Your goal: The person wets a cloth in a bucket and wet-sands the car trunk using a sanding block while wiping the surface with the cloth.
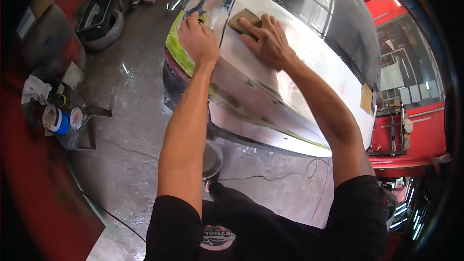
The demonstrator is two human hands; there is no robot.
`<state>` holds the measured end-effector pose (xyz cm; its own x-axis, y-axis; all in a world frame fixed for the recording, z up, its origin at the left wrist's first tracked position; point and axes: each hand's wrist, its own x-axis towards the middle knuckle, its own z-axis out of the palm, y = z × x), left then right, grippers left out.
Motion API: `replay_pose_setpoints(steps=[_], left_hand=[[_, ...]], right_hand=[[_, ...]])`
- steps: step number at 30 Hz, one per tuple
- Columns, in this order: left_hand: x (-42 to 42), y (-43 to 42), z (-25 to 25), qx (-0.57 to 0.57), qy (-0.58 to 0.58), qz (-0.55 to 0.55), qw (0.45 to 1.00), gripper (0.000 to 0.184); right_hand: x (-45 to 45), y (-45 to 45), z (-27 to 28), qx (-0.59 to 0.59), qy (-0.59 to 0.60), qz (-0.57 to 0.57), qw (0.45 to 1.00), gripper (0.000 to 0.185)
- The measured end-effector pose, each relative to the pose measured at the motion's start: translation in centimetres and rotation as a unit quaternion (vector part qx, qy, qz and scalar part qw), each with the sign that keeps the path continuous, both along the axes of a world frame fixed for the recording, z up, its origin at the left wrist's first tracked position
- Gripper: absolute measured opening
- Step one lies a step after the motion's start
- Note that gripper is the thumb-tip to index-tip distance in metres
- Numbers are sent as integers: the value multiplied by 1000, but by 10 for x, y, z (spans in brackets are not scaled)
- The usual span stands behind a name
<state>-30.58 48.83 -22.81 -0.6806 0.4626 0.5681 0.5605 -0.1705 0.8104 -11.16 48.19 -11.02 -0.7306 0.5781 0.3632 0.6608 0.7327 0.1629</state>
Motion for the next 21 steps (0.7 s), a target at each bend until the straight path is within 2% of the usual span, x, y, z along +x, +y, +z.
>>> replay_pose_setpoints(steps=[4, 7, 9, 11, 13, 15, 17, 19, 20, 21], left_hand=[[1, 1, -1, 0, 2, -5, 1000, 39], [0, 6, -6, 9, 4, -15, 1000, 39], [6, -1, -6, -6, -2, -8, 1000, 39], [-1, 2, 0, -7, -1, 3, 1000, 39], [2, 3, -4, -12, 1, 0, 1000, 39], [4, 2, -3, -10, 3, -8, 1000, 39], [-1, 7, -2, -2, 5, -2, 1000, 39], [3, 2, -3, 12, 1, -2, 1000, 38], [3, 1, -3, 14, 5, 1, 1000, 38], [-1, 2, -2, 19, 9, 4, 1000, 39]], right_hand=[[32, -74, 5, -90, -42, 5, 995, 50], [24, -38, 8, -99, -66, -15, 993, 50], [5, 18, -3, 32, -8, -9, 999, 45], [-4, 7, 1, 45, -19, -36, 998, 44], [5, -50, 13, -86, -44, -50, 994, 46], [35, -73, 2, -107, -51, 10, 993, 48], [37, -56, 4, -95, -73, 49, 992, 53], [9, -10, 4, -35, -37, -7, 999, 47], [1, 14, -2, 39, -2, 20, 999, 47], [-2, 10, 0, 21, -1, 27, 999, 48]])
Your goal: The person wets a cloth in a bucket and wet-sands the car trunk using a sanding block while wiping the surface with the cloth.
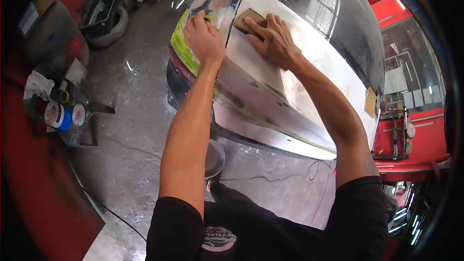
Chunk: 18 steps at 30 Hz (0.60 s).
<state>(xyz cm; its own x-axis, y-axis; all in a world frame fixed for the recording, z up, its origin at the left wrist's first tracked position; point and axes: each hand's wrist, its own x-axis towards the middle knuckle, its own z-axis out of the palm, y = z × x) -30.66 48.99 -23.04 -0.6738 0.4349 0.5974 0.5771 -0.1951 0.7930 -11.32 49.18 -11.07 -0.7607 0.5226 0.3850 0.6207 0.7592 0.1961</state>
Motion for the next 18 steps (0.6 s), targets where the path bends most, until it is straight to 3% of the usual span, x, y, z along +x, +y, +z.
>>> replay_pose_setpoints(steps=[3, 5, 6, 8, 9, 10, 12, 14, 18], left_hand=[[3, 1, 0, -3, -4, -8, 1000, 39], [3, 2, -4, -9, -11, -15, 1000, 38], [1, 2, -2, -6, -11, -18, 1000, 38], [-1, 6, -2, 2, -2, -22, 1000, 38], [1, 3, -5, 0, 1, -22, 1000, 38], [0, 2, -3, 7, 4, -16, 1000, 38], [-3, 1, 0, -8, -6, -18, 1000, 38], [3, 0, 2, -17, -16, -26, 999, 39], [-2, 4, -2, -15, -12, -25, 999, 39]], right_hand=[[15, -56, 13, -96, -34, -28, 994, 52], [48, -75, 4, -112, -48, 27, 992, 51], [56, -67, -1, -110, -56, 59, 991, 51], [36, -35, 3, -100, -76, 18, 992, 50], [15, -13, 8, -66, -51, -29, 996, 48], [9, 14, -1, 9, 6, 0, 1000, 47], [9, 10, -4, 22, 13, -3, 1000, 48], [17, -54, 10, -87, -37, -61, 994, 45], [47, -58, -1, -94, -56, 60, 992, 47]])
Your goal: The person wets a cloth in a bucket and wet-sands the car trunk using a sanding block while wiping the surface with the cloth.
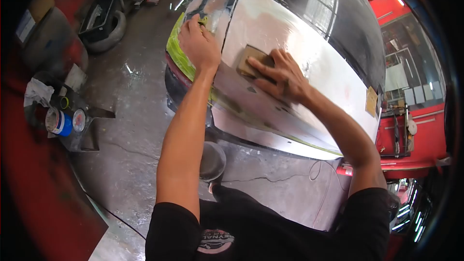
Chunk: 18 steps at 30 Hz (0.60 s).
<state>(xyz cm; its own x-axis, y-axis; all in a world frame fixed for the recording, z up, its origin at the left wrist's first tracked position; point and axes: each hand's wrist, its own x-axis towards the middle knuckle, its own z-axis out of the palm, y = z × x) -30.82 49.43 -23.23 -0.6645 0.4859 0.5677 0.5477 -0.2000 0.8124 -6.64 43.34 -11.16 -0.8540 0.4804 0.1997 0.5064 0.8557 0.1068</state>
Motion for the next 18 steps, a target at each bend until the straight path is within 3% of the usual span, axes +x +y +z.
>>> replay_pose_setpoints(steps=[2, 3, 6, 7, 10, 13, 14, 16, 18], left_hand=[[5, -7, -4, -5, 1, -5, 1000, 39], [6, -8, -3, -6, -1, 0, 1000, 39], [3, -10, 4, -9, 1, 10, 1000, 37], [3, -9, 5, -11, 1, 12, 1000, 36], [2, -6, 2, 15, 11, 10, 1000, 37], [1, -4, 2, 15, 9, 3, 1000, 37], [1, -5, 2, 10, 7, 10, 1000, 36], [2, -7, 5, 1, 2, 17, 1000, 36], [3, -8, 3, -6, 8, 15, 1000, 37]], right_hand=[[-25, 44, 5, 38, -17, -88, 995, 52], [-37, 72, -3, 107, 46, -66, 991, 51], [-41, 49, -2, 91, 72, -73, 991, 49], [-40, 15, 6, 16, 34, -102, 994, 49], [-17, -17, 2, -20, -1, -55, 998, 49], [-42, 38, 6, 24, 10, -68, 997, 47], [-48, 65, -5, 91, 50, -66, 992, 46], [-59, 55, 0, 109, 52, -93, 988, 45], [-45, 5, 5, 32, 19, -105, 994, 45]])
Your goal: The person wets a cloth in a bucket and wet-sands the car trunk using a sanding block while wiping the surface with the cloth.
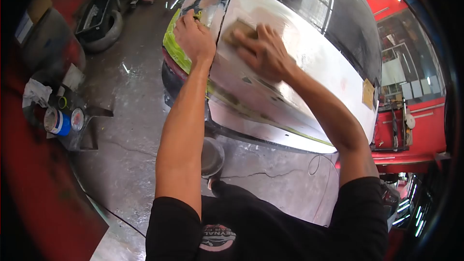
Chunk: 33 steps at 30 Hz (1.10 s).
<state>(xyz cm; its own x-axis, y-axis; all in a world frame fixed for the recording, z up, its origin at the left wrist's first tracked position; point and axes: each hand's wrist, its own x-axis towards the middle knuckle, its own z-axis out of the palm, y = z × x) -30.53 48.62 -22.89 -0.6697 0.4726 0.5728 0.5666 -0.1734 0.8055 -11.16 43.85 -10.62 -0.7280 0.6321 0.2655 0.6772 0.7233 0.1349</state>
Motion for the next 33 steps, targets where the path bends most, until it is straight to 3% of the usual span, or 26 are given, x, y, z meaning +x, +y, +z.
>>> replay_pose_setpoints(steps=[4, 7, 11, 14, 16, 18, 20, 22, 26, 28, 29, 33], left_hand=[[-2, 8, -6, 21, 14, -5, 1000, 38], [-3, 5, -4, 11, 7, -6, 1000, 39], [1, 2, -2, -17, 13, 0, 1000, 38], [-4, 7, -2, -13, 10, 0, 1000, 38], [-2, 3, -1, -21, 7, -11, 1000, 37], [0, 5, -6, -12, 8, -8, 1000, 37], [-4, 4, -4, -8, 7, -5, 1000, 37], [-2, 3, -2, -20, 4, -10, 1000, 37], [-5, 6, -4, -15, 8, -29, 999, 36], [-4, 8, -4, -9, 7, -14, 1000, 36], [-2, 5, -2, -5, 5, -6, 1000, 36], [-1, 6, 1, -10, 3, -17, 1000, 36]], right_hand=[[27, -4, -2, -43, -28, 98, 994, 52], [-1, 67, -3, 41, -1, 11, 999, 49], [14, -5, 5, -26, -10, -3, 1000, 49], [52, -23, -6, -51, -7, 71, 996, 53], [36, 12, 3, -73, -65, -9, 995, 49], [14, 61, 2, 56, 2, 16, 998, 48], [15, 57, 2, 61, 15, 15, 998, 49], [29, -7, 10, -35, -28, -20, 999, 51], [74, -2, -11, -23, -2, 128, 991, 58], [47, 34, 5, -13, -34, 13, 999, 56], [39, 58, -2, 59, 16, 40, 997, 54], [51, -12, 11, -27, -27, -30, 999, 49]])
